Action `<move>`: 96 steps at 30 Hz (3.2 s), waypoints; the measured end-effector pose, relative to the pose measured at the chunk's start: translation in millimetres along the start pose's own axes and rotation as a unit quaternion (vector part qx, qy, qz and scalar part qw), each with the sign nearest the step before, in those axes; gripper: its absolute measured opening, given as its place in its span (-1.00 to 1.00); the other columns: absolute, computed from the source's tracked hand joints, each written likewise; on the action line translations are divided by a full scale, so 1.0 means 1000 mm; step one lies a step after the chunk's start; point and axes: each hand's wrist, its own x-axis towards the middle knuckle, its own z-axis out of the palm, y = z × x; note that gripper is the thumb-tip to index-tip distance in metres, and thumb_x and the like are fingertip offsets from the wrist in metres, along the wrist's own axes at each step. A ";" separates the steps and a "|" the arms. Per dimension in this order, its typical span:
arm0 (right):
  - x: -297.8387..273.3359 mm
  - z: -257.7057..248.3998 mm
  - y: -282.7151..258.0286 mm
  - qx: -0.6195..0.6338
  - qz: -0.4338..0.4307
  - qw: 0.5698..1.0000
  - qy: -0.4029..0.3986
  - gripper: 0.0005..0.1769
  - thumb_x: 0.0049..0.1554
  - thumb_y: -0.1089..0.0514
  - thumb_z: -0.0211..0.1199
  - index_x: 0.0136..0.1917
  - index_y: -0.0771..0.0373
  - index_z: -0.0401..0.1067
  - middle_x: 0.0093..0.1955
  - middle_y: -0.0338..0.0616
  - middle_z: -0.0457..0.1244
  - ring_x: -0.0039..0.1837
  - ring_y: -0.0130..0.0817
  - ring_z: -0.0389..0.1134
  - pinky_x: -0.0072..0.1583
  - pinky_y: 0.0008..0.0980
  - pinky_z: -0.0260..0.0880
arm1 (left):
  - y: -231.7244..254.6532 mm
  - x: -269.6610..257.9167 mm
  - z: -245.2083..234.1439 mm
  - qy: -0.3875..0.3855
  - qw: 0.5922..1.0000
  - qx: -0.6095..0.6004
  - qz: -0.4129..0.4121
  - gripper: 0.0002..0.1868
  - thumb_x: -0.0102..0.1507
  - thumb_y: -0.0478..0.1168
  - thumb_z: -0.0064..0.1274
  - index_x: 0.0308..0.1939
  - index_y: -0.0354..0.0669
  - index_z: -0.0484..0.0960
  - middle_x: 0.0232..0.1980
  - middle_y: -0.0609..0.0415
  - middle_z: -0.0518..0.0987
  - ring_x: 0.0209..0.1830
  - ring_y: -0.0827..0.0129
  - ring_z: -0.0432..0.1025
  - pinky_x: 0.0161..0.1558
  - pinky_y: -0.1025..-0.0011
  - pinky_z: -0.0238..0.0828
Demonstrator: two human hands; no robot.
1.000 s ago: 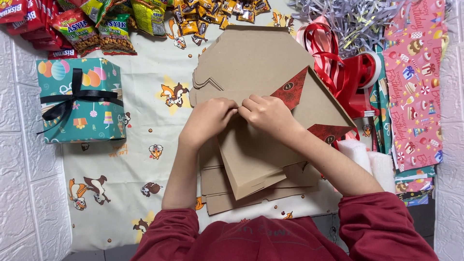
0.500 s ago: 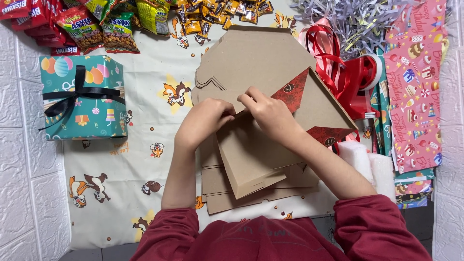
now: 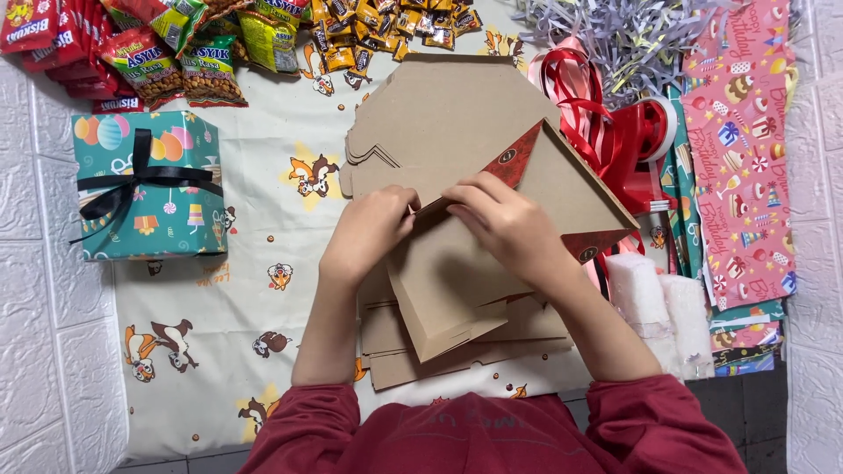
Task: Folding and assembling a cardboard gift box from a flat template on the floor.
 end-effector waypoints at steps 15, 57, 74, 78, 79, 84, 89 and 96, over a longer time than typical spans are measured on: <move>-0.104 -0.043 0.029 0.260 0.253 0.893 0.268 -0.80 0.25 0.37 0.07 0.13 0.52 0.37 -0.19 0.11 0.31 -0.14 -0.20 0.38 -0.07 -0.31 0.43 | 0.019 -0.005 0.031 -0.010 0.999 0.002 -0.050 -0.64 0.32 -0.10 -0.20 0.17 -0.03 0.42 -0.16 -0.02 0.57 -0.11 0.08 0.51 -0.13 0.14 0.45; -0.094 0.013 0.095 0.247 0.400 0.869 0.157 -0.78 0.06 0.08 0.36 0.01 -0.06 0.53 -0.07 -0.31 0.35 -0.03 -0.36 0.39 0.03 -0.41 0.40 | 0.119 -0.105 0.042 -0.094 0.993 0.004 -0.075 -0.32 0.28 0.25 -0.36 0.36 -0.01 0.23 -0.12 -0.19 0.60 -0.25 -0.17 0.52 -0.28 -0.08 0.44; -0.104 0.043 0.085 0.332 0.331 0.853 0.229 -0.70 0.20 0.30 0.03 0.14 0.08 0.47 0.06 -0.20 0.26 0.17 -0.36 0.22 0.28 -0.31 0.10 | 0.116 -0.071 0.010 0.126 0.969 0.142 0.160 -0.70 0.20 -0.09 0.03 -0.01 -0.03 0.54 -0.40 0.15 0.54 -0.35 0.28 0.48 -0.36 0.37 0.43; -0.090 0.048 0.090 0.341 0.310 0.853 0.244 -0.70 0.17 0.32 0.04 0.09 0.10 0.49 0.00 -0.18 0.27 0.12 -0.36 0.25 0.25 -0.29 0.15 | 0.085 -0.038 -0.033 0.176 0.956 0.146 0.183 -0.67 0.20 -0.14 0.06 0.04 -0.05 0.52 -0.08 0.11 0.48 -0.04 0.22 0.41 -0.12 0.32 0.36; -0.085 0.047 0.091 0.351 0.309 0.849 0.245 -0.70 0.17 0.32 0.05 0.08 0.10 0.50 -0.02 -0.19 0.27 0.10 -0.38 0.25 0.24 -0.31 0.16 | 0.076 -0.030 -0.040 0.204 0.956 0.148 0.153 -0.66 0.21 -0.15 0.09 0.06 -0.04 0.53 -0.06 0.13 0.47 -0.03 0.26 0.39 -0.10 0.35 0.33; -0.071 0.064 0.109 0.377 0.281 0.846 0.249 -0.75 0.16 0.29 0.09 0.03 0.09 0.52 -0.07 -0.23 0.27 0.06 -0.42 0.26 0.21 -0.37 0.19 | 0.044 0.009 -0.038 0.200 0.963 0.155 0.096 -0.63 0.17 -0.13 0.18 0.04 -0.02 0.56 -0.06 0.16 0.48 -0.08 0.28 0.40 -0.05 0.32 0.33; -0.057 0.072 0.115 0.420 0.235 0.836 0.262 -0.74 0.16 0.32 0.02 -0.01 0.18 0.53 -0.10 -0.14 0.25 0.06 -0.38 0.23 0.21 -0.33 0.17 | 0.028 0.042 -0.028 0.073 0.982 0.137 0.103 -0.67 0.08 -0.17 0.24 -0.10 0.01 0.53 -0.11 0.15 0.46 -0.06 0.22 0.42 -0.04 0.22 0.31; -0.059 0.073 0.115 0.434 0.229 0.831 0.261 -0.72 0.17 0.32 0.00 -0.01 0.20 0.52 -0.12 -0.13 0.23 0.03 -0.37 0.22 0.20 -0.34 0.17 | 0.023 0.059 -0.010 0.115 0.973 0.104 0.170 -0.83 0.11 -0.27 0.20 -0.33 -0.03 0.49 -0.35 0.16 0.42 -0.26 0.22 0.46 -0.20 0.25 0.42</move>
